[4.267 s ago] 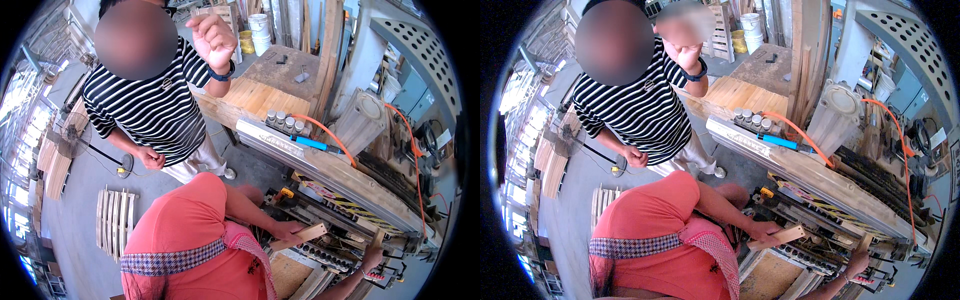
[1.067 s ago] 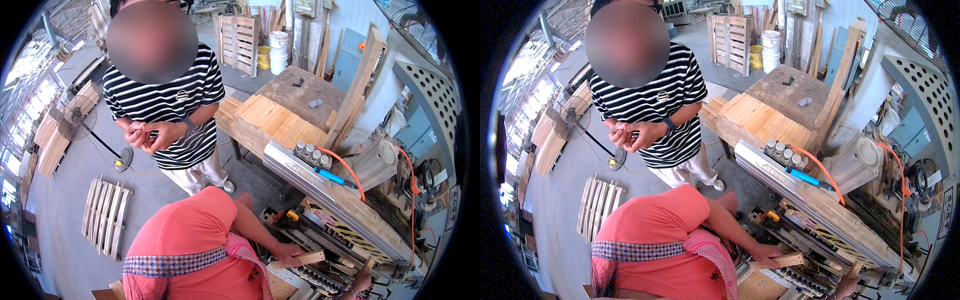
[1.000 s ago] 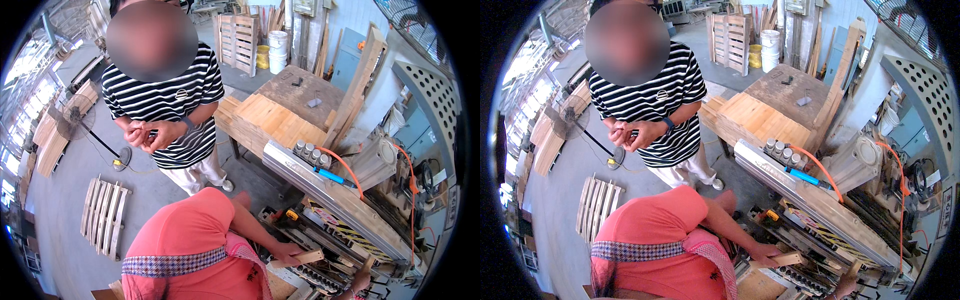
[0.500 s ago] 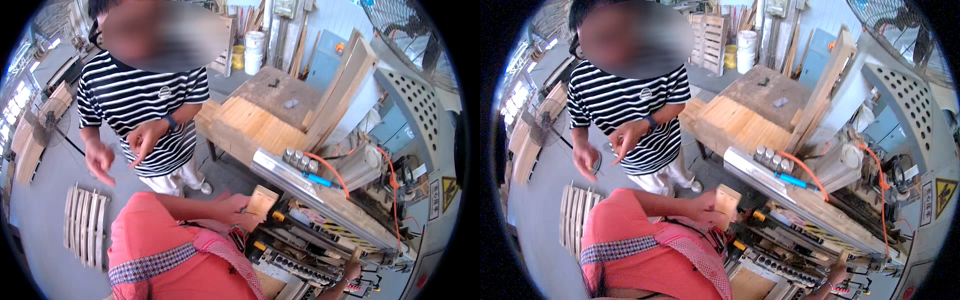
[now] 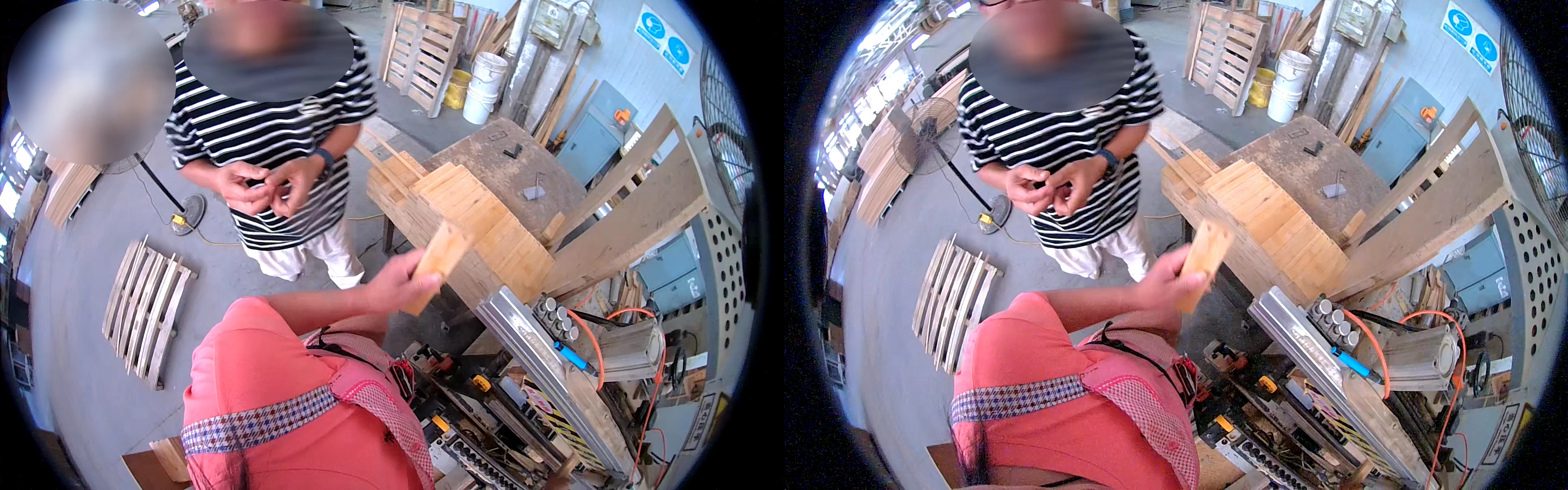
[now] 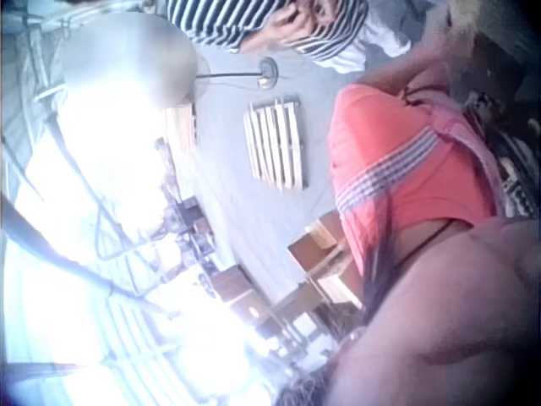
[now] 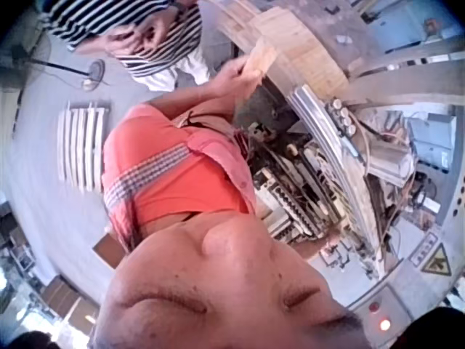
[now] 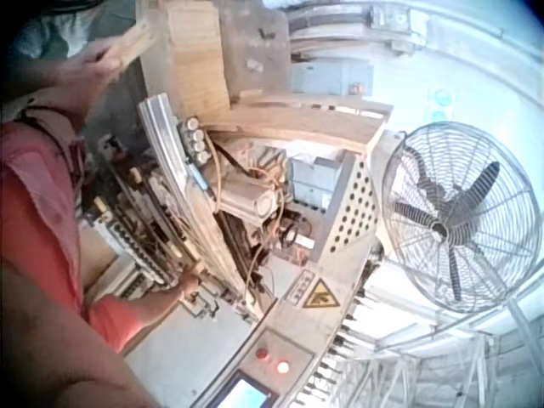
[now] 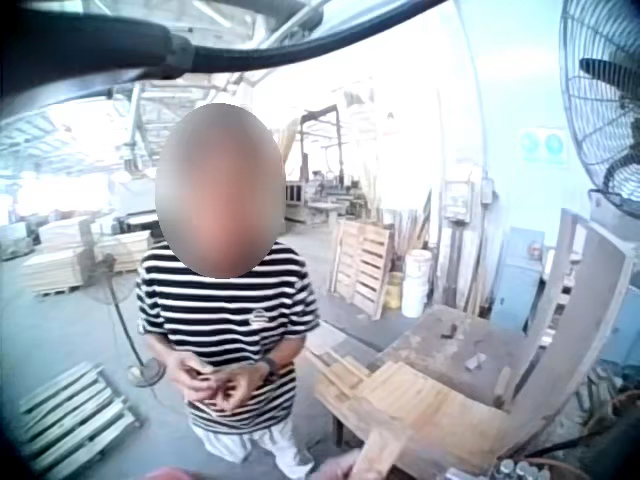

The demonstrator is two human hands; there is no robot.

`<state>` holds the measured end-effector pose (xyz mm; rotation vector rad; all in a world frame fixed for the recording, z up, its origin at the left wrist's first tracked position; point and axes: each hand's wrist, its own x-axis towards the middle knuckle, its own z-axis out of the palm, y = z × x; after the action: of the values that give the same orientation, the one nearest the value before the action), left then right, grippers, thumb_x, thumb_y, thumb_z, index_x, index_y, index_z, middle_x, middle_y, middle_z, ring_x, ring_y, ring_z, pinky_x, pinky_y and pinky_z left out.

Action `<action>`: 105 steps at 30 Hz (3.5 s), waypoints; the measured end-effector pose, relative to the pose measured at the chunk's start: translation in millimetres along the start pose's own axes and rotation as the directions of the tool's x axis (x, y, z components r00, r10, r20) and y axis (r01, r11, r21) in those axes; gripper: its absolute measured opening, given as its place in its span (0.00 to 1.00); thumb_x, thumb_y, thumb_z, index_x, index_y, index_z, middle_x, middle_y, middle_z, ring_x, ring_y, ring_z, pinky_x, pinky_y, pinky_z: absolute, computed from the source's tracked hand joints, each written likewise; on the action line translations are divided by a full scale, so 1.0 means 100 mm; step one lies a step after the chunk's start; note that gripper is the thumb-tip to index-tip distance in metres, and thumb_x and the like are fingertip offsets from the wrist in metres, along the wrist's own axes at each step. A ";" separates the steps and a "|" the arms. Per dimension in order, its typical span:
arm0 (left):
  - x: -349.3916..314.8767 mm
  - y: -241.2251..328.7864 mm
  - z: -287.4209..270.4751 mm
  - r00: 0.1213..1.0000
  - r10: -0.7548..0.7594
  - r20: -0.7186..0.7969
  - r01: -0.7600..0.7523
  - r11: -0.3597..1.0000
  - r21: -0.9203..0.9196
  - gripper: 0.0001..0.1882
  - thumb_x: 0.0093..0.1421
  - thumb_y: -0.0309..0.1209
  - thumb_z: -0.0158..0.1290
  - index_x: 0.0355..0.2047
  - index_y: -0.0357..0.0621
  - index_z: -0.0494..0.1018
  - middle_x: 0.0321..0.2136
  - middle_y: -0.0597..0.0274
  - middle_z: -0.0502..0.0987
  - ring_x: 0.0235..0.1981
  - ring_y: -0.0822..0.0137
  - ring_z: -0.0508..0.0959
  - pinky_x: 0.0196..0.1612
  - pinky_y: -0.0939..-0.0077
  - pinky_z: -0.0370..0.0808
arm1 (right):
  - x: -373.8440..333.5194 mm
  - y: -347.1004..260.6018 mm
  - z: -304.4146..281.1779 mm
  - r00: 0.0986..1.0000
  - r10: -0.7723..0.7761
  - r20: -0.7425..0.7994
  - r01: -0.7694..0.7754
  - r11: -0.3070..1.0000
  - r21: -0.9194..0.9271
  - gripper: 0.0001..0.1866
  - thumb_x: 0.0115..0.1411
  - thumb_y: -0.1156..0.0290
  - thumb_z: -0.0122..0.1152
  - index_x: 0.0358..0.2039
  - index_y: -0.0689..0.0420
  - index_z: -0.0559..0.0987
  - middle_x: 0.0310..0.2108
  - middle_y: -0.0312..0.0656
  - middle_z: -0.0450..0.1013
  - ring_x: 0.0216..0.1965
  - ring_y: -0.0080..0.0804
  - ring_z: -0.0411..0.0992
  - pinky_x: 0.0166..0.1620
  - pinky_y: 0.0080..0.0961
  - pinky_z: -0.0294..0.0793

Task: The person repeatedly feeds small wooden blocks into a woodworking machine, likely a mortiser or drill press, to create holes. They handle the blocks one at a time, aligning them with the machine's guides before activating the tool. Finished pieces are placed on a nearby table.

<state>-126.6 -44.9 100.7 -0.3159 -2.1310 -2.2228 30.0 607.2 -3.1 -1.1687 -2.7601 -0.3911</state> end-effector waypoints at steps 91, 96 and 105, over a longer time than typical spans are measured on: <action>3.93 -3.02 -2.24 0.994 0.005 -0.106 0.039 0.913 0.405 0.19 0.60 0.31 0.43 0.52 0.40 0.63 0.48 0.57 0.68 0.50 0.65 0.67 0.54 0.73 0.62 | -2.67 -0.50 -1.01 0.873 0.101 0.476 -0.184 0.974 0.131 0.15 0.45 0.56 0.61 0.25 0.55 0.76 0.23 0.46 0.71 0.28 0.46 0.70 0.32 0.42 0.68; 2.50 -1.58 -1.33 0.995 0.097 -0.032 -0.083 0.950 0.301 0.13 0.61 0.30 0.45 0.44 0.37 0.68 0.38 0.63 0.72 0.40 0.72 0.70 0.46 0.79 0.66 | -2.42 -0.51 -1.31 0.946 0.179 0.269 -0.204 0.977 0.067 0.11 0.45 0.61 0.61 0.24 0.56 0.75 0.25 0.49 0.73 0.31 0.49 0.71 0.33 0.41 0.69; 0.13 -1.33 0.30 0.708 -0.359 0.607 0.230 0.931 0.283 0.10 0.56 0.24 0.48 0.39 0.42 0.71 0.29 0.67 0.72 0.31 0.77 0.71 0.37 0.82 0.68 | -1.00 -0.05 -0.84 0.976 0.216 0.026 -0.216 0.946 0.244 0.20 0.43 0.59 0.64 0.34 0.58 0.76 0.34 0.47 0.74 0.35 0.46 0.72 0.39 0.39 0.71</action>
<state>-158.8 -7.3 -26.9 -0.9244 -2.9073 -2.2638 97.0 511.3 56.0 -1.3821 -2.5490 -0.0248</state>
